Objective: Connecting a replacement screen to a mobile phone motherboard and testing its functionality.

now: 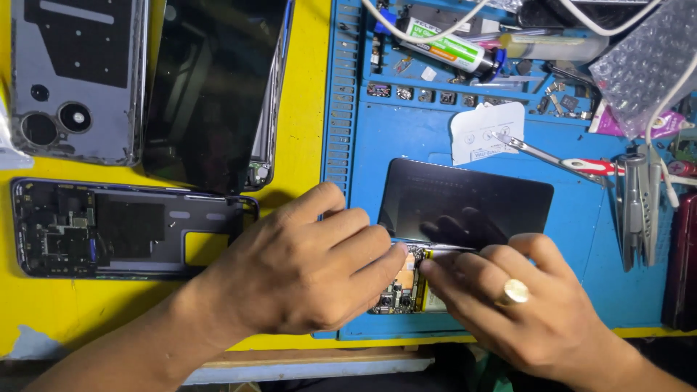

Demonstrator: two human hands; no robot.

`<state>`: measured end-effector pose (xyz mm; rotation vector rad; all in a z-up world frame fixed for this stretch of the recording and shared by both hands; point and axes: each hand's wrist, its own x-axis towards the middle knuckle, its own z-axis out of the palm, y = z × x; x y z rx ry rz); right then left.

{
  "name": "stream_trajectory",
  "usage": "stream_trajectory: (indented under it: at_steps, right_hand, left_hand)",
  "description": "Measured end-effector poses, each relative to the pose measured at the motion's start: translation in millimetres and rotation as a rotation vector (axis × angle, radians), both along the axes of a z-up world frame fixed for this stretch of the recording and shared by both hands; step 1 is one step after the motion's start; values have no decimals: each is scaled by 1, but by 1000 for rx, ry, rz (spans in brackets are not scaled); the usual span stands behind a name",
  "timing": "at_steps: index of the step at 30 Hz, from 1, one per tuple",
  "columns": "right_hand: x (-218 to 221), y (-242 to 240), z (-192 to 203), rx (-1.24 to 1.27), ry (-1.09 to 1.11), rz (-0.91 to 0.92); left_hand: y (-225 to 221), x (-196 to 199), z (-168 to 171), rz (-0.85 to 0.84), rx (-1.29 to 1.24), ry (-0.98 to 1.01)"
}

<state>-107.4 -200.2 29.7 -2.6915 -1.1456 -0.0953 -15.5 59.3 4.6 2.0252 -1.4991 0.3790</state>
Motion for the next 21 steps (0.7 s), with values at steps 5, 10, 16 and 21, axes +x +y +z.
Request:
stream_trajectory:
  at_steps: [5,10,16,21]
  right_hand:
    - [-42,-30,2,183,5,-364]
    - [-106,-77,-37,364,-117,-667]
    - [-154,-89,-59,469,-50,-961]
    - [-149,-97,-89,532,-111,-896]
  left_hand:
    - [-8,-8,-2,-5,57,-148]
    - [-18,-12,6,-42,123,-232]
    - [-18,-14,9,-83,206,-170]
    - [-20,-22,14,-49,256,-154]
